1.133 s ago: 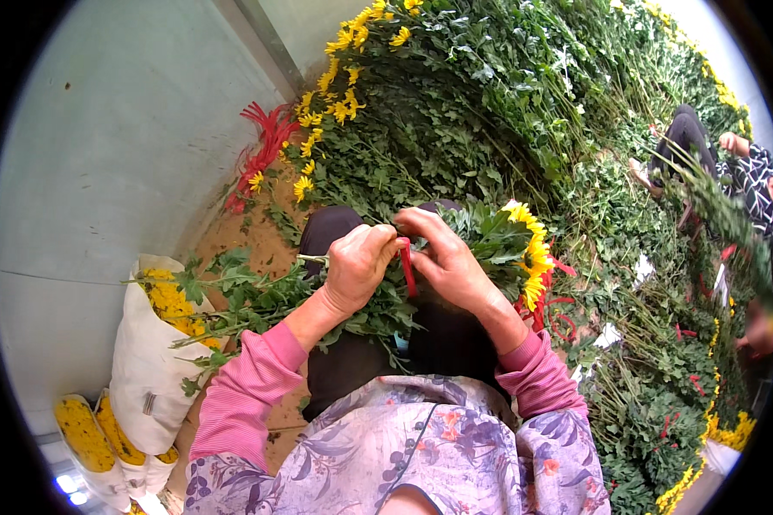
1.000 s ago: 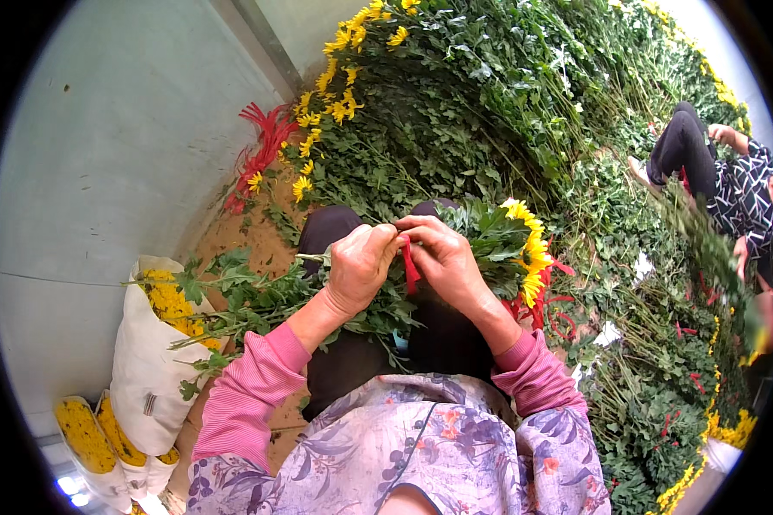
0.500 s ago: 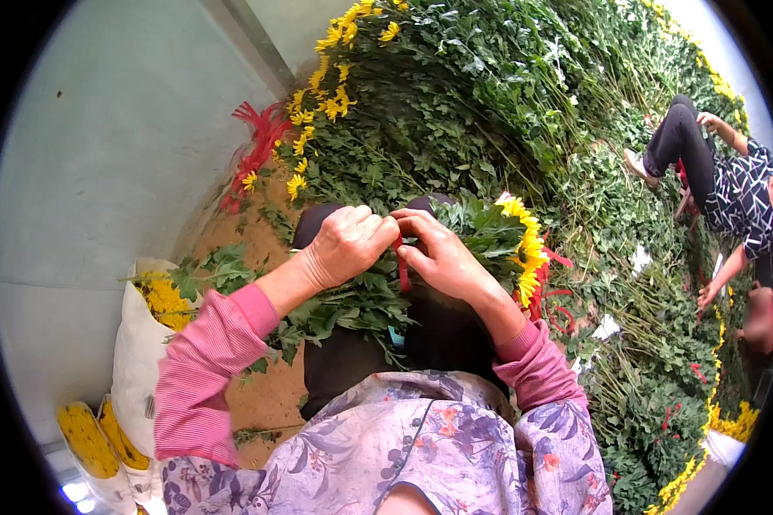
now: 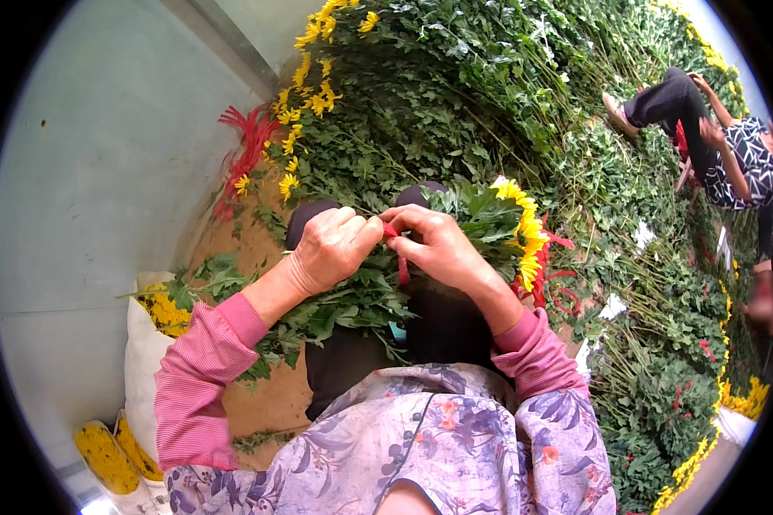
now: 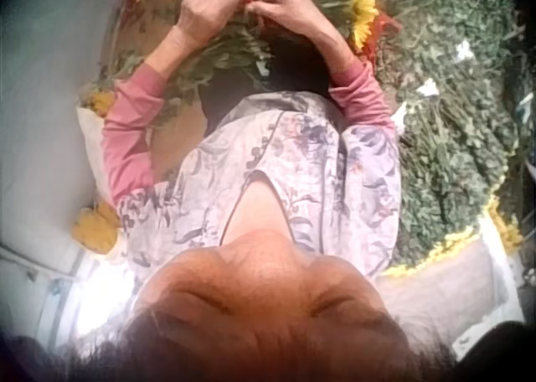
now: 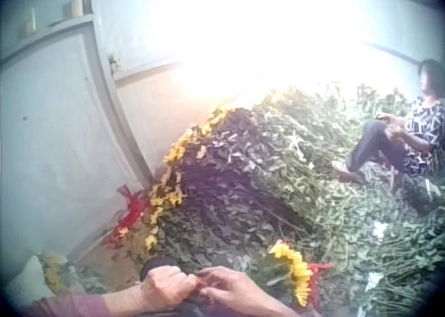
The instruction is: The person bundles flowers by picking up individual stems, gathering them together, and tying the bunch with a red plastic ribbon.
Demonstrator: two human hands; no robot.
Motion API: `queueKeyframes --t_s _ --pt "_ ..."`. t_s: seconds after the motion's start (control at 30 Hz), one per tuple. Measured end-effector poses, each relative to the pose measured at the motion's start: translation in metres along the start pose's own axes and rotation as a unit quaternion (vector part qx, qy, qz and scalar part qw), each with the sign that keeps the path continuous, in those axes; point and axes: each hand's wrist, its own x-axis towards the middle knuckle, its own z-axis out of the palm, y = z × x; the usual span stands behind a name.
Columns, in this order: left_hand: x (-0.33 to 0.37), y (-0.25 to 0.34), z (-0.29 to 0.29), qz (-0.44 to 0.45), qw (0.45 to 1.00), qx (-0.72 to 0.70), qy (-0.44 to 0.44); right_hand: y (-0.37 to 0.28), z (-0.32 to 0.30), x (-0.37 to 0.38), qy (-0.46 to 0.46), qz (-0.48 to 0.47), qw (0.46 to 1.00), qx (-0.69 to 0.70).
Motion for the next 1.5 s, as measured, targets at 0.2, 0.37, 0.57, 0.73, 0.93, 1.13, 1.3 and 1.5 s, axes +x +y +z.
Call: queueKeyframes --t_s 0.2,0.37,0.57,0.73,0.93,1.13,1.3,1.5 --pt "-0.002 0.002 0.002 -0.034 0.999 -0.030 0.013 0.005 -0.011 -0.002 -0.010 0.040 0.993 0.109" --pt "-0.032 -0.012 0.002 -0.121 0.987 -0.081 -0.072 -0.013 -0.012 -0.024 0.046 -0.154 0.980 -0.118" --pt "-0.025 -0.014 -0.009 -0.345 0.857 -0.365 -0.116 -0.036 -0.030 -0.052 -0.047 -0.212 0.954 -0.205" --pt "0.003 0.018 -0.002 -0.452 0.486 -0.748 0.012 -0.032 -0.002 -0.047 -0.053 -0.123 0.991 -0.021" --pt "-0.014 0.027 0.023 -0.441 0.580 -0.685 -0.001 -0.027 -0.002 -0.043 -0.016 0.027 0.999 -0.035" --pt "-0.012 0.031 -0.004 -0.346 0.785 -0.499 -0.123 -0.027 0.008 -0.024 0.065 -0.036 0.978 0.193" --pt "-0.021 0.041 0.004 -0.376 0.731 -0.565 -0.066 -0.035 0.018 -0.024 0.052 -0.015 0.987 0.149" --pt "-0.036 0.038 0.023 -0.314 0.826 -0.468 -0.028 -0.033 0.022 -0.027 0.079 -0.073 0.990 -0.087"
